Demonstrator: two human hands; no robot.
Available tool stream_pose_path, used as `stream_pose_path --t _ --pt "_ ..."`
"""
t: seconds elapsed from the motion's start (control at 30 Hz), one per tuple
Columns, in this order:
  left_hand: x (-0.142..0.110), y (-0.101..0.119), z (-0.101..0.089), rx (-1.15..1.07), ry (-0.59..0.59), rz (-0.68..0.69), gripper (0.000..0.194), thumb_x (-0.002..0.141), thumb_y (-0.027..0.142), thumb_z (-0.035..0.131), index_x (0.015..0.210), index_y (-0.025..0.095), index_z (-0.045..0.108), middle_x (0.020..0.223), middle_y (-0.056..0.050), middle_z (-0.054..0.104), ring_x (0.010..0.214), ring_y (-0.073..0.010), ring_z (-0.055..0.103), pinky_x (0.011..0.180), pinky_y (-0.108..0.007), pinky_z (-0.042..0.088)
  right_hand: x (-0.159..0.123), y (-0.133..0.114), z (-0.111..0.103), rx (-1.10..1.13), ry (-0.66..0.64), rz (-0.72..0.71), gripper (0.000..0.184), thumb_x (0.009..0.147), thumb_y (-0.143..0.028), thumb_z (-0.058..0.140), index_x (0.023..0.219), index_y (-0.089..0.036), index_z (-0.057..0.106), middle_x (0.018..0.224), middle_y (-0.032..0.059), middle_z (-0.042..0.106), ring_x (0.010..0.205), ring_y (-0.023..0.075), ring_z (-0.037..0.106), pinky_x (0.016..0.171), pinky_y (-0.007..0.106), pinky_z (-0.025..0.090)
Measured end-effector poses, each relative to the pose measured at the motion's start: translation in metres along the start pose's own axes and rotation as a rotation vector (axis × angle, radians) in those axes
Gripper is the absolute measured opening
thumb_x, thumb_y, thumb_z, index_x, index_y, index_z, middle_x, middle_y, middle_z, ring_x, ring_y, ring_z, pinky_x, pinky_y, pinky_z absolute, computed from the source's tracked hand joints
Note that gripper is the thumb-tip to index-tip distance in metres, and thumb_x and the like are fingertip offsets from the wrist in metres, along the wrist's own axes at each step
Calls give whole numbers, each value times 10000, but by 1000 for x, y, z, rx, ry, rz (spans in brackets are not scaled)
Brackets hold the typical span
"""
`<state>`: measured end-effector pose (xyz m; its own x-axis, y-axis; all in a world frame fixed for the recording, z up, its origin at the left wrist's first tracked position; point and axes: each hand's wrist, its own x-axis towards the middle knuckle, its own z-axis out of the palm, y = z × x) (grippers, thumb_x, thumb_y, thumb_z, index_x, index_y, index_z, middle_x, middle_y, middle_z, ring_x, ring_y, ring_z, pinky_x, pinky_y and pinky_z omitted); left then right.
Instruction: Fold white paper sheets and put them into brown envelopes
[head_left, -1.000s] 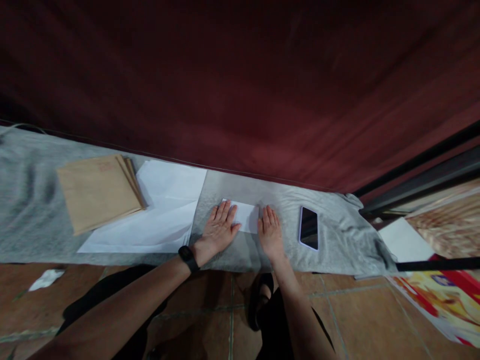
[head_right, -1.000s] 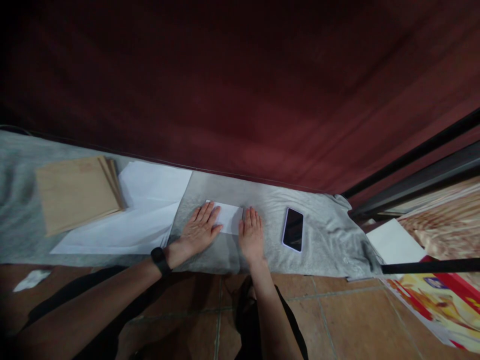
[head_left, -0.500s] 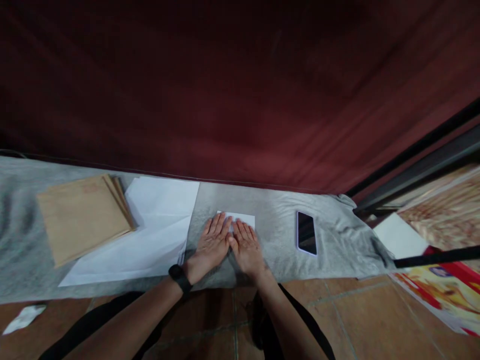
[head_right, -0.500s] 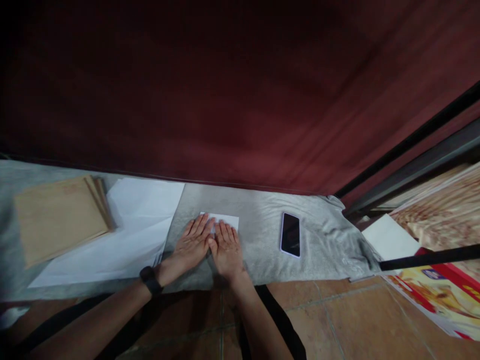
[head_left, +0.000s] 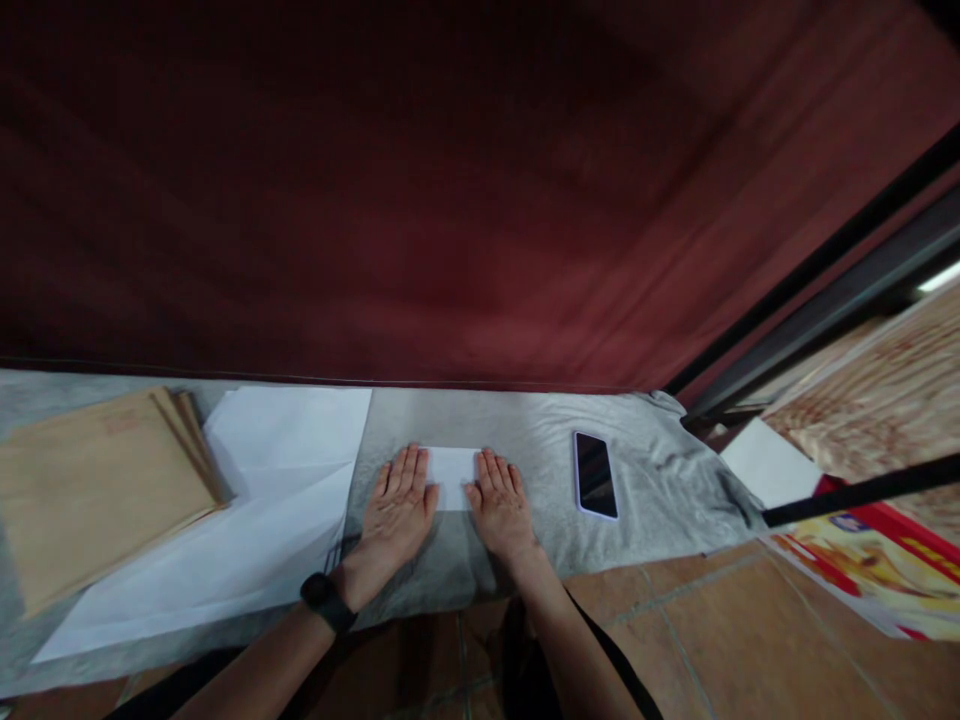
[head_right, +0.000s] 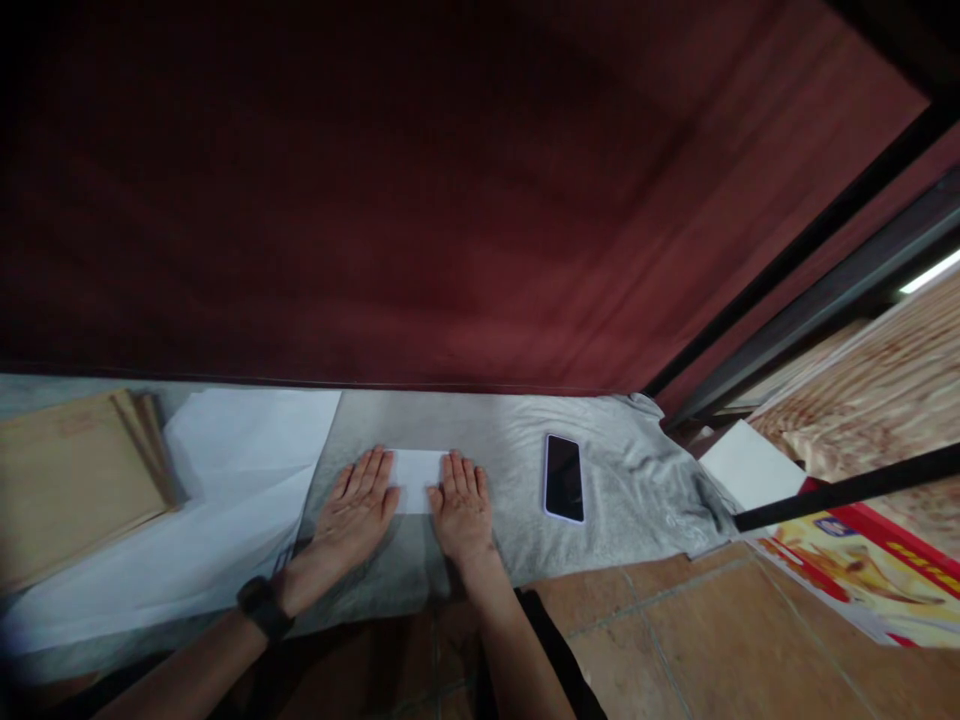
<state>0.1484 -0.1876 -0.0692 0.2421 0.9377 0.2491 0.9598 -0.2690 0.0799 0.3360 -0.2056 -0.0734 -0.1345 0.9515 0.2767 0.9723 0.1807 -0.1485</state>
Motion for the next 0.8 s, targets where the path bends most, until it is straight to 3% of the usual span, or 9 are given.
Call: stream_pose_path --t 0.17,0.4,0.6,0.8 --pt "-1 -3 4 -17 30 3 620 976 373 339 1534 103 368 1563 -169 422 1487 -267 347 1223 -486 252 0 5 -1 -8 -11 32 517 1057 -354 388 1534 -154 403 1585 84 392 1446 279 404 1191 471 314" --pt "-4 -4 1 -13 27 4 633 976 399 325 1524 87 383 1553 -178 437 1478 -285 362 1216 -502 250 1 -1 -13 9 -11 72 516 1053 -324 389 1517 -100 420 1558 142 431 1451 268 399 1185 467 338" --pt "-4 -4 1 -30 21 16 617 965 344 318 1522 88 391 1553 -178 439 1483 -283 354 1210 -507 266 -7 -28 -18 140 -77 -178 523 1070 -436 342 1530 -197 417 1600 62 381 1473 210 367 1207 395 326" --pt "-7 -6 -2 -50 15 21 604 974 331 312 1497 49 422 1568 -181 411 1488 -298 338 1216 -499 276 -18 -34 -12 81 -65 -177 514 1070 -452 355 1541 -247 391 1612 55 348 1474 210 367 1214 412 303"
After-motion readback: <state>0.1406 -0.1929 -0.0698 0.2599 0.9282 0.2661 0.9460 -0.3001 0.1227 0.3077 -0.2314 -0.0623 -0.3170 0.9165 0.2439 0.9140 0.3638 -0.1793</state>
